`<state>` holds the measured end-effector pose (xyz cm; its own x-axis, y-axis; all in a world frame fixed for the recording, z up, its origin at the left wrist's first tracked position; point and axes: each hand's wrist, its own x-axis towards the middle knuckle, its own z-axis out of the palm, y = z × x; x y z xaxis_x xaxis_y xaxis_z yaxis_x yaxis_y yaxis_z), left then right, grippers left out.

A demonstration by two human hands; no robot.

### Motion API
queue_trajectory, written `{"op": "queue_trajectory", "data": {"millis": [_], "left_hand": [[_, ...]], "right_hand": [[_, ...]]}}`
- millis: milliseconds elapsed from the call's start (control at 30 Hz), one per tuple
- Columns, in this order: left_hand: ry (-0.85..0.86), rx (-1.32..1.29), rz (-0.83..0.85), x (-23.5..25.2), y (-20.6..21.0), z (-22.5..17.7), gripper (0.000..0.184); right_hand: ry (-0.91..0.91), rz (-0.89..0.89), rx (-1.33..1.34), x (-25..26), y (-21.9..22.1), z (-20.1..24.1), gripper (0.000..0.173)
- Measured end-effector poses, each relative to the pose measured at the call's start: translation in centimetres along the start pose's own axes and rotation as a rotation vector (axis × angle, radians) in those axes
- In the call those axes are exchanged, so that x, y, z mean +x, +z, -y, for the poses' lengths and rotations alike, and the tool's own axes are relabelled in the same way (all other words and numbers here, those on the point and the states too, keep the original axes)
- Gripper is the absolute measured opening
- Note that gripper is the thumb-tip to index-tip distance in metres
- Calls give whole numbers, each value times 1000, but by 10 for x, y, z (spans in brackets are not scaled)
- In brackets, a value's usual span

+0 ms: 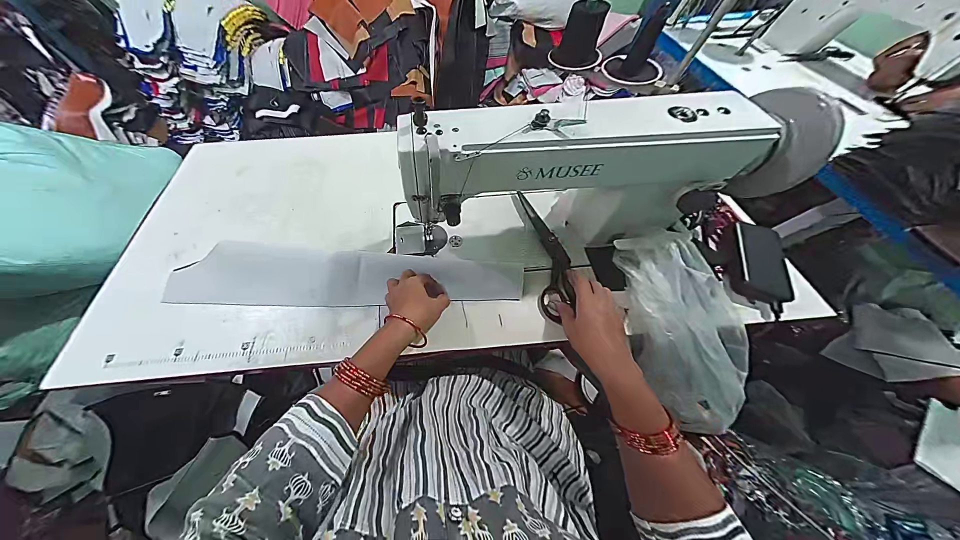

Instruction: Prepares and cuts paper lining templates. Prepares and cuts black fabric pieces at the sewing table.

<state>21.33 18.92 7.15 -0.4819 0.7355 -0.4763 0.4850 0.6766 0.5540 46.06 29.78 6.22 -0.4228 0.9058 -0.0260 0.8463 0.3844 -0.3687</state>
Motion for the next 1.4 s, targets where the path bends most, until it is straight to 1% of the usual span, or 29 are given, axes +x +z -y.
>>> {"op": "queue_trajectory", "data": {"millis": [100, 200, 267, 333, 400, 467, 500, 533, 633, 700, 767, 833, 1067, 1200, 1300, 1400], "left_hand": [[-2, -13, 1, 2, -1, 2, 36], [7, -14, -1, 3, -3, 1, 42], [9, -7, 2, 3, -3, 1, 42], [12, 2, 3, 3, -2, 2, 41], [14, 6, 5, 3, -2, 2, 42], [14, 6, 6, 2, -3, 1, 43], [14, 6, 6, 2, -3, 0, 43], [14, 10, 5, 1, -4, 0, 43], [22, 11, 12, 1, -3, 1, 45], [27, 17, 14, 1, -4, 0, 45], [28, 22, 16, 1, -4, 1, 45], [30, 21, 13, 1, -3, 1, 45], [37, 22, 15, 1, -3, 1, 44], [44, 32, 22, 1, -2, 2, 42], [52, 76, 45, 0, -4, 1, 37], [73, 138, 124, 1, -11, 0, 37]], "right_hand": [[92, 72, 67, -9, -14, 0, 56], [146, 195, 268, -20, -29, -21, 62], [201, 274, 352, -33, -32, -34, 66], [330, 331, 341, -49, -35, -38, 60], [413, 348, 380, -67, -37, -36, 48], [373, 343, 572, -91, -37, -36, 35], [329, 366, 678, -103, -34, -37, 35], [290, 411, 761, -114, -31, -37, 39], [185, 632, 926, -141, -20, -33, 62], [153, 764, 949, -150, -11, -28, 72], [166, 856, 969, -154, -4, -22, 73], [171, 888, 986, -156, 1, -18, 72], [189, 900, 958, -155, -1, -11, 66], [210, 909, 926, -153, -5, -10, 60], [242, 904, 868, -152, -11, -7, 57], [262, 900, 800, -150, -19, -1, 52]]}}
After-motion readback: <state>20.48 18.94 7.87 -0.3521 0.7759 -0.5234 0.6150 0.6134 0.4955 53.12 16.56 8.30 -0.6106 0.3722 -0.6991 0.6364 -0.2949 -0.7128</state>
